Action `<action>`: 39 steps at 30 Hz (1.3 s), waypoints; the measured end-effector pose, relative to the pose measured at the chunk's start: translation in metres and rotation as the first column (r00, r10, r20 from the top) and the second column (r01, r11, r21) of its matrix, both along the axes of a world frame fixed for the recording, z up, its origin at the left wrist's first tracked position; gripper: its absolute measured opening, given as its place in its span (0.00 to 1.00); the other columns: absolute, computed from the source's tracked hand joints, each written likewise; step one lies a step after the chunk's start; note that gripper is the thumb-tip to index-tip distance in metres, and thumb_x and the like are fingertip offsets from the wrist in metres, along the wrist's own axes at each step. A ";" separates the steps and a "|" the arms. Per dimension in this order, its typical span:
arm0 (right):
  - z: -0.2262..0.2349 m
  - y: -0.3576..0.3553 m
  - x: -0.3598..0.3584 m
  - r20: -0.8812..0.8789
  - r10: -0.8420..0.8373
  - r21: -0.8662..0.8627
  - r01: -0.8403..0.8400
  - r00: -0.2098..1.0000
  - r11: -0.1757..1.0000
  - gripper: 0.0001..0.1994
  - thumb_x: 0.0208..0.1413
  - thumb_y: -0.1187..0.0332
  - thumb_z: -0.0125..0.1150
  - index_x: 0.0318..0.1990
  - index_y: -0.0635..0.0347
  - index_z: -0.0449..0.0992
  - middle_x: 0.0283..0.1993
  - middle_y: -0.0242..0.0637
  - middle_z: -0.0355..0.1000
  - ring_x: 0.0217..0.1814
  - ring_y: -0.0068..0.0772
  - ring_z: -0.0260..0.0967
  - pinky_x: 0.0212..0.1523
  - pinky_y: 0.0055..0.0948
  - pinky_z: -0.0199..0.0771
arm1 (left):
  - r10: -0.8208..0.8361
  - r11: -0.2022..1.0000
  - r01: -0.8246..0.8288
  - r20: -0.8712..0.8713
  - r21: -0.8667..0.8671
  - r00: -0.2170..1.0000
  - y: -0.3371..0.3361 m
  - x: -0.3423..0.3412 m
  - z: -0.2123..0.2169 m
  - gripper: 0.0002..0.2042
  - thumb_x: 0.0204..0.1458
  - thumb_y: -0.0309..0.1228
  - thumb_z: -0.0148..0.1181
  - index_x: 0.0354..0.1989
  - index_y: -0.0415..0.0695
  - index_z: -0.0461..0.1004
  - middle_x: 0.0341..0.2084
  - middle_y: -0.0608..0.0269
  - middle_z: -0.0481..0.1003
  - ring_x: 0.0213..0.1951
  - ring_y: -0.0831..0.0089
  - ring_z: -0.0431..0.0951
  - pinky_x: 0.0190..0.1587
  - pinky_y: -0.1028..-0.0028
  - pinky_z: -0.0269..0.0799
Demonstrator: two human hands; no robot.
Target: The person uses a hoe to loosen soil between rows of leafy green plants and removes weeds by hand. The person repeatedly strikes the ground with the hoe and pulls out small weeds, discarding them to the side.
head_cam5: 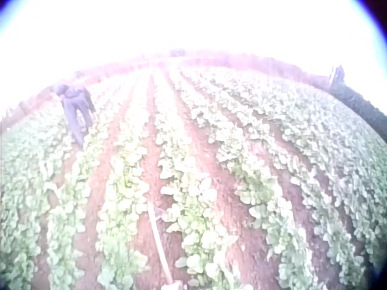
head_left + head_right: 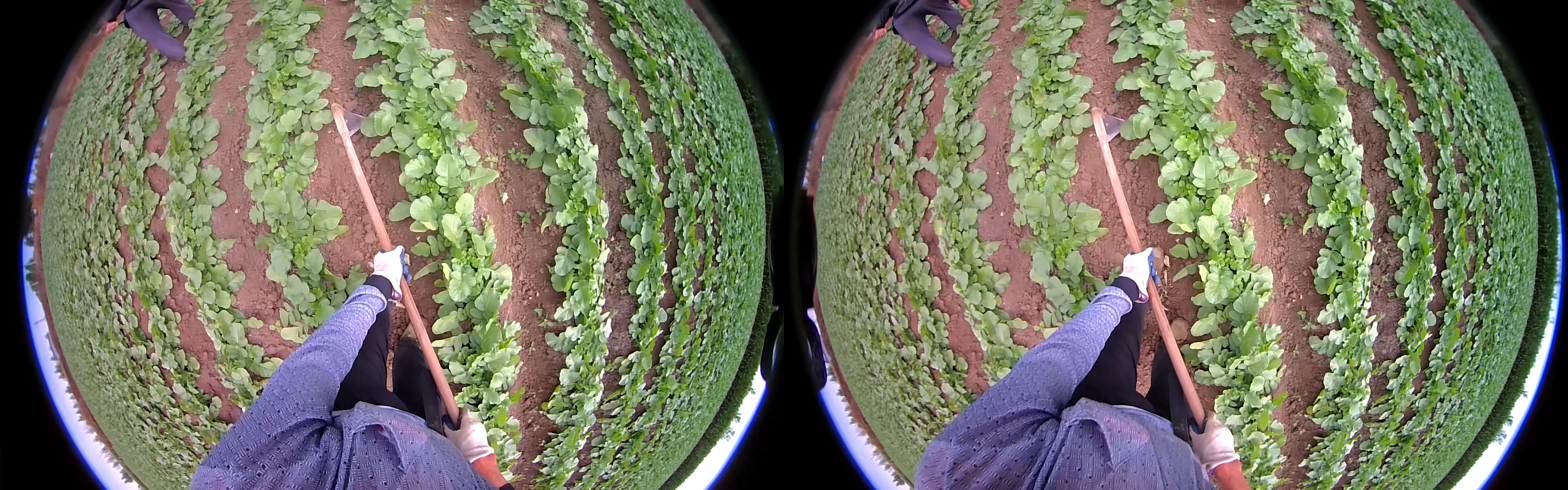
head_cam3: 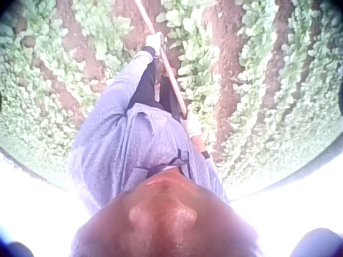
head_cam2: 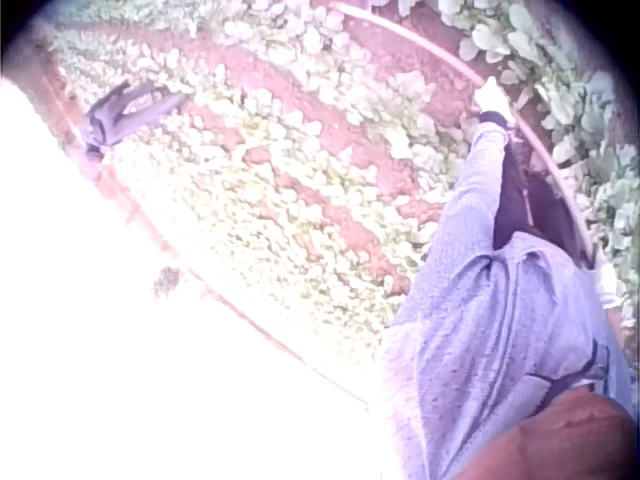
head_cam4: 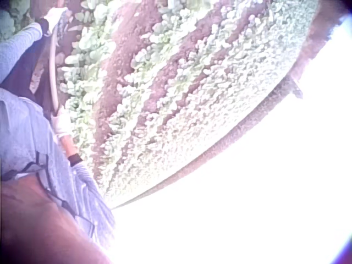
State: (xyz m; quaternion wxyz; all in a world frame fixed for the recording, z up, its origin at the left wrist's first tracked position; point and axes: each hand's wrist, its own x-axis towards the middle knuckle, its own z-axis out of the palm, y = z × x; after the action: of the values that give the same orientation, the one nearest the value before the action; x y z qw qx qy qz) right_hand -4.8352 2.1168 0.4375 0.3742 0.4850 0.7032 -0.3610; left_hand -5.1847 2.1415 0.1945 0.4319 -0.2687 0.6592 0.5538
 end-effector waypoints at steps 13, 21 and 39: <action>0.066 -0.007 0.161 0.299 -0.175 -0.137 0.224 0.938 0.965 0.24 0.47 0.52 0.64 0.47 0.57 0.70 0.29 0.49 0.75 0.34 0.51 0.76 0.36 0.43 0.73 | 0.044 0.999 -0.036 0.559 -0.026 0.828 -0.032 0.156 0.038 0.10 0.54 0.37 0.59 0.25 0.47 0.69 0.16 0.66 0.65 0.16 0.68 0.68 0.18 0.61 0.68; -0.039 0.058 -0.101 -0.220 -0.240 -0.211 0.194 0.945 0.958 0.24 0.48 0.58 0.68 0.46 0.69 0.72 0.29 0.51 0.75 0.29 0.46 0.75 0.34 0.37 0.74 | 0.098 0.985 -0.093 -0.030 0.145 0.995 0.061 -0.130 0.023 0.12 0.53 0.35 0.60 0.30 0.46 0.63 0.14 0.66 0.64 0.14 0.72 0.65 0.16 0.68 0.69; -0.057 -0.014 -0.050 -0.078 -0.399 -0.166 0.383 0.914 0.909 0.23 0.46 0.58 0.69 0.47 0.62 0.75 0.32 0.43 0.77 0.35 0.37 0.77 0.38 0.34 0.75 | -0.477 0.821 0.389 -0.128 -0.418 0.869 0.006 0.011 -0.055 0.21 0.50 0.43 0.58 0.40 0.35 0.69 0.26 0.48 0.77 0.34 0.53 0.79 0.37 0.61 0.74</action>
State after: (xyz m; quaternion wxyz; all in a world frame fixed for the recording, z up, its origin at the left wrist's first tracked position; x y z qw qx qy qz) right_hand -4.8849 2.1029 0.3803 0.2897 0.5666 0.5826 -0.5056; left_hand -5.1742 2.1476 0.1400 0.4085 -0.1239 0.8422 0.3293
